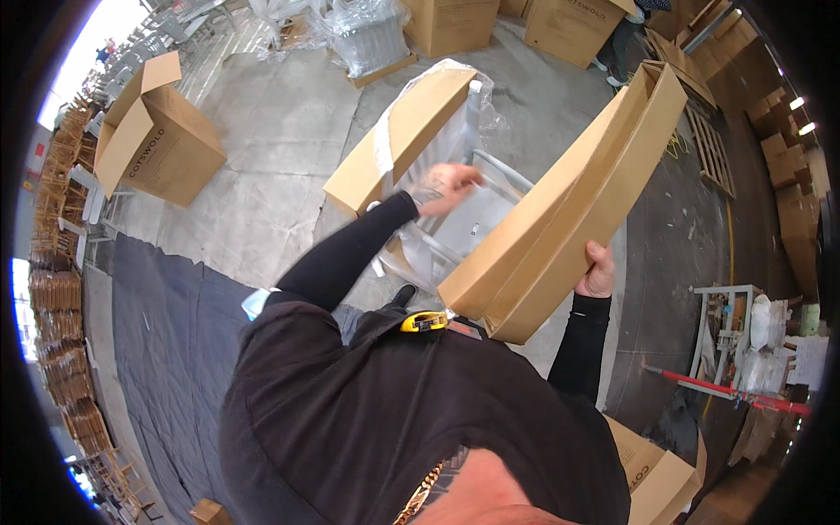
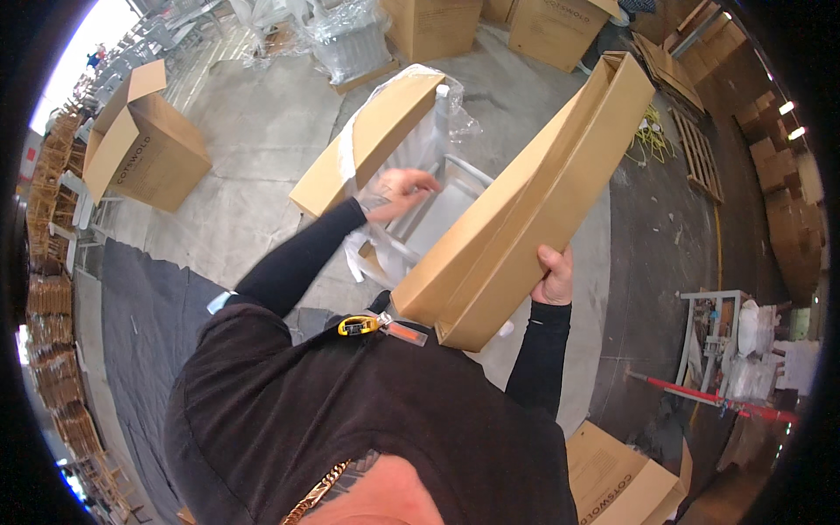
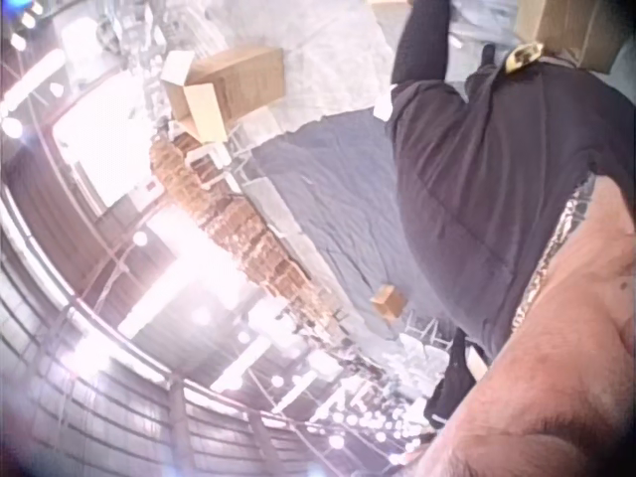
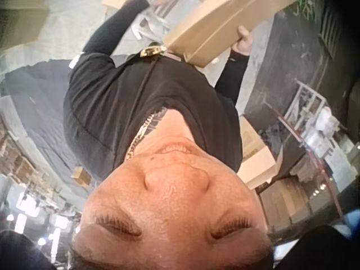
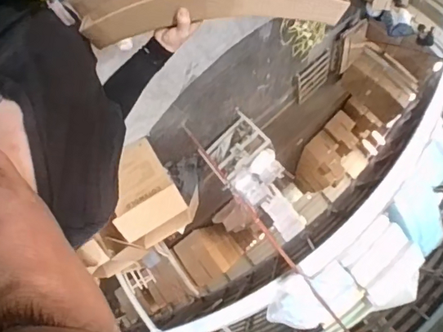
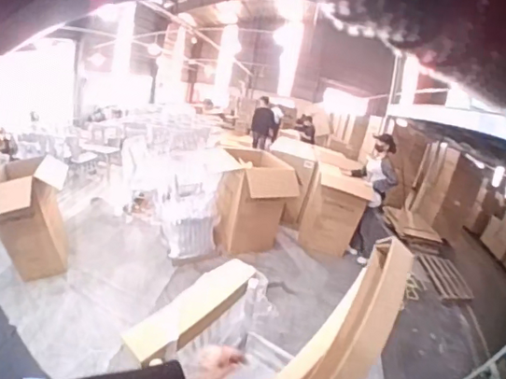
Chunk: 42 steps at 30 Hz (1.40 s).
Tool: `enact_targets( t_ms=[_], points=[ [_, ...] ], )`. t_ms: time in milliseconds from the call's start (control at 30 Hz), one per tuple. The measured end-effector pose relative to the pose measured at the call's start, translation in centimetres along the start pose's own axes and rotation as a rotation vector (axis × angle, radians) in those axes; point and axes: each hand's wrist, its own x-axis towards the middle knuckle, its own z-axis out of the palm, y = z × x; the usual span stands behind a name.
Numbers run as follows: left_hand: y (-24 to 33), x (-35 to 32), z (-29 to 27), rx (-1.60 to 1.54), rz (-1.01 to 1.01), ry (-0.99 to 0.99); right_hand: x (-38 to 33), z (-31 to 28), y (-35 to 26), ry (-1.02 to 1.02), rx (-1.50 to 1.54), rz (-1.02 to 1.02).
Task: The person uses a utility knife to cut open cardboard boxes and removes white chairs wrapped in plastic. The chairs are unwrapped and placed upright on the floor among other unpacked chairs.
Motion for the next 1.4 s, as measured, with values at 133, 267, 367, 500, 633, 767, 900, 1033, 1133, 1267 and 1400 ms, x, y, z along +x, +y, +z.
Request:
enact_targets(
  t_ms=[133,267,367,500,633,767,900,1033,1133,1267,1400],
  points=[
    [-7.3,-2.8,-8.0,0.928,-0.038,-0.232,-1.4,0.5,0.0,0.012,-0.012,-0.006],
    [-9.5,-2.6,-10.4,1.026,0.172,-0.442,-3.4,0.7,0.5,0.13,-0.066,-0.043],
    [-10.2,-0.2,-10.4,1.008,0.206,-0.581,-4.0,1.1,1.5,0.161,-0.074,-0.074],
    [-12.4,2.2,-14.2,0.08,0.116,-0.538,-4.2,1.8,2.5,0.147,-0.069,-0.073],
    [-12.6,1.9,-18.6,-0.408,-0.176,-0.523,-4.7,2.6,3.0,0.194,-0.063,-0.093],
    [-9.4,1.6,-17.7,0.388,-0.059,-0.435,-5.7,2.5,3.3,0.31,-0.076,-0.105],
    [-13.1,0.9,-16.3,-0.292,-0.04,-0.322,-4.8,3.0,3.9,0.255,-0.072,-0.089],
    [-17.2,0.6,-17.2,-1.568,0.075,0.178,-4.5,2.6,4.3,0.265,-0.084,-0.084],
    [-22.2,-2.8,-18.6,-1.574,-0.349,1.026,-4.1,3.1,4.4,0.279,-0.079,-0.086],
    [-26.1,-11.0,-13.8,-0.756,-1.118,1.231,-4.6,3.8,3.8,0.351,-0.079,-0.115],
    [-22.4,-10.7,-9.5,-0.278,-0.802,0.799,-5.3,4.1,3.2,0.376,-0.119,-0.129]
  ],
)
